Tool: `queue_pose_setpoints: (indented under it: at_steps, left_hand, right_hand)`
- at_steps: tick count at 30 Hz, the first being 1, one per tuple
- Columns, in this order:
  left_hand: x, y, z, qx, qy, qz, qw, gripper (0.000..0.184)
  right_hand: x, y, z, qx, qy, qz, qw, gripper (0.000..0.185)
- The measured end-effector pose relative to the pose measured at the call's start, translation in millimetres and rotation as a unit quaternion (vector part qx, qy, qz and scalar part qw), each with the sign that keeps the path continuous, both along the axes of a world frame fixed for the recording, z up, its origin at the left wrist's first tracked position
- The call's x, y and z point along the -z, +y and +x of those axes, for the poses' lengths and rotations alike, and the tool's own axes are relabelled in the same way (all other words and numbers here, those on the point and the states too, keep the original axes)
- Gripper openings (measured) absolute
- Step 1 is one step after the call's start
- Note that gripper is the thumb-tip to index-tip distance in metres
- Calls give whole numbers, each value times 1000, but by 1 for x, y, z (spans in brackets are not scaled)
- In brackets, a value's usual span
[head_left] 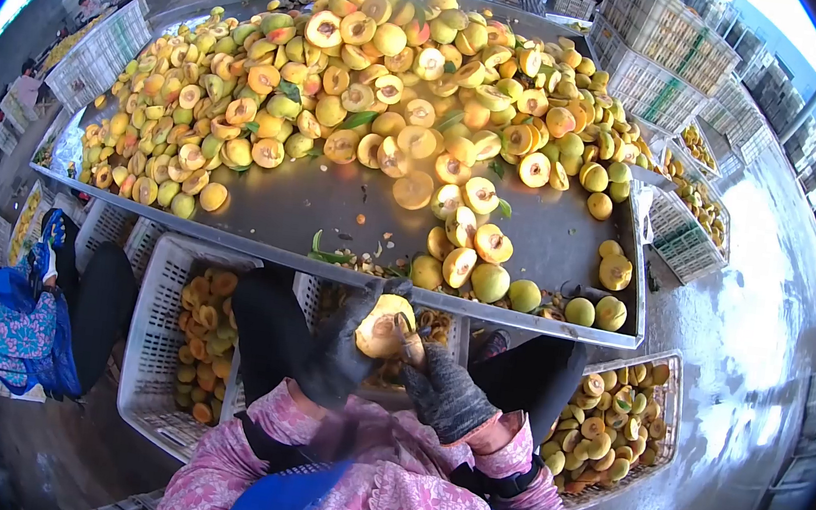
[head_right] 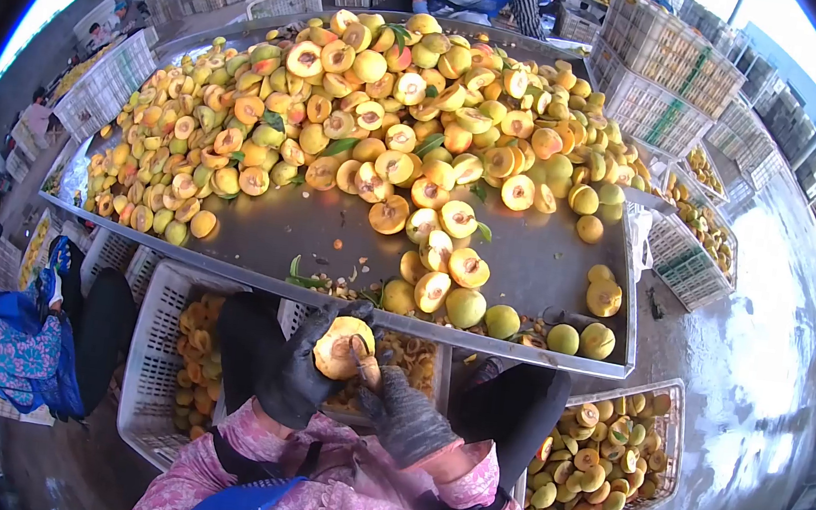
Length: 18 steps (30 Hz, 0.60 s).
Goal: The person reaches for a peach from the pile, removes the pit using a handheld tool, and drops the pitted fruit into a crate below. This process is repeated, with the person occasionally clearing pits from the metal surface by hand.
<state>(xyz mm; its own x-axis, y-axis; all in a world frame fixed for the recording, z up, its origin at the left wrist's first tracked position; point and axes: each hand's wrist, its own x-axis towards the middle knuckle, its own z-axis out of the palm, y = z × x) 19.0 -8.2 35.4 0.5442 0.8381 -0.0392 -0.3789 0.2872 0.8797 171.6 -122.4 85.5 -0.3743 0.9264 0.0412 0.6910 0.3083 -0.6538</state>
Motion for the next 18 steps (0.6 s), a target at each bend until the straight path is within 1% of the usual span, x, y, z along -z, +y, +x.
queue_pose_setpoints:
  at_steps: [1, 2, 3, 4, 5, 6, 7, 9, 11, 12, 14, 15, 17, 18]
  left_hand:
    - [-1, -1, 0, -1, -13, 3, 1000, 45]
    - [-4, -2, -1, -7, -10, 35, 999, 45]
    - [-7, -4, -1, -13, -8, 65, 998, 46]
    - [-21, -9, 0, -24, 10, 124, 992, 46]
    - [-30, -12, 0, -36, 27, 181, 982, 46]
    - [-33, -11, -2, -20, 62, 211, 975, 45]
    - [-35, -10, -5, -4, 97, 239, 966, 45]
    - [-40, -13, -7, -7, 146, 268, 952, 41]
    - [-46, -21, -3, -44, 175, 269, 946, 36]
    - [-48, -23, 1, -60, 140, 236, 960, 34]
    - [-50, -24, 9, -93, 71, 169, 979, 30]
    - [-50, -24, 10, -101, 80, 163, 978, 30]
    - [-48, -24, 12, -118, 96, 152, 977, 30]
    - [-40, -23, 12, -119, 106, 138, 978, 30]
  right_hand:
    - [7, 0, -1, -5, -62, 56, 996, 34]
    - [15, 1, -3, -10, -123, 112, 986, 34]
    - [18, -1, -4, 12, -109, 122, 986, 33]
    - [17, -1, -6, 32, -93, 133, 986, 32]
    - [0, 0, -10, 79, -3, 98, 992, 31]
    - [-9, 1, -13, 124, 89, 61, 986, 30]
    - [-7, 2, -14, 121, 81, 63, 987, 34]
    - [-1, 6, -16, 117, 66, 65, 989, 43]
    - [4, 13, -19, 123, 94, -9, 988, 55]
    - [8, 16, -21, 126, 107, -47, 985, 61]
    - [17, 18, -24, 139, 85, -58, 985, 67]
    - [22, 18, -27, 145, 75, -64, 985, 70]
    - [32, 23, -31, 125, 43, 34, 991, 65]
    - [34, 25, -32, 135, 70, 15, 988, 63]
